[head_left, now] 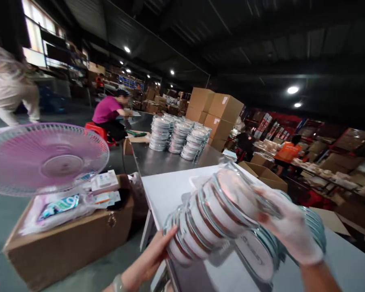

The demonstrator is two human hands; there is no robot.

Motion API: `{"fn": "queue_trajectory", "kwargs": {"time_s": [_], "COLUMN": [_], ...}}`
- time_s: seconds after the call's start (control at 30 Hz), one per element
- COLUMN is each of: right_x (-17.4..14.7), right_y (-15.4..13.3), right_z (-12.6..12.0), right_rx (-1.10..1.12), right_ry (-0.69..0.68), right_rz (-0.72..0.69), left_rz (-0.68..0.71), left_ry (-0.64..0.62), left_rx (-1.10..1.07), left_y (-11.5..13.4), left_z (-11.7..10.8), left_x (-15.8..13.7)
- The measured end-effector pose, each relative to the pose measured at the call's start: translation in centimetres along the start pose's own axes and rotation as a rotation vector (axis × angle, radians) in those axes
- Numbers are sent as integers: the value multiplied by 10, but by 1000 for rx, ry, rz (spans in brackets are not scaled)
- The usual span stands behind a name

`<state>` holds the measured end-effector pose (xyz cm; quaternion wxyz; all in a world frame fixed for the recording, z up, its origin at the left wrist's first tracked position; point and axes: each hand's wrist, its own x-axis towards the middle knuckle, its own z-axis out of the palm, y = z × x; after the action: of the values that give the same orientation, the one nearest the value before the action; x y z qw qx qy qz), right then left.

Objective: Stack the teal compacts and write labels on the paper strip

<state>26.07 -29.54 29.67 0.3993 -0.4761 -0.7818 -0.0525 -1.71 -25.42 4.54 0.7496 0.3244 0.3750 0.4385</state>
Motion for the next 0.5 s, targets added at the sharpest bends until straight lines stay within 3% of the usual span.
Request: {"fn": "queue_trajectory", "kwargs": {"time_s": [0.1,0.23,0.4,0.5], "right_x": [79,144,165,179], "right_y": [4,11,9,18], "right_z": [80,165,205,216], "right_rx": [9,6,-96,-181], "right_ry": [-130,-188,-191,-195], "right_rz": [-142,-174,-344,-309], "left_rz": [169,412,771,852], "left_ry": [216,403,560,619], "left_rx": [102,264,677,782], "left_y": [33,38,24,39], "left_z": [-27,-44,-44,-47], "left_x": [66,125,161,184]}}
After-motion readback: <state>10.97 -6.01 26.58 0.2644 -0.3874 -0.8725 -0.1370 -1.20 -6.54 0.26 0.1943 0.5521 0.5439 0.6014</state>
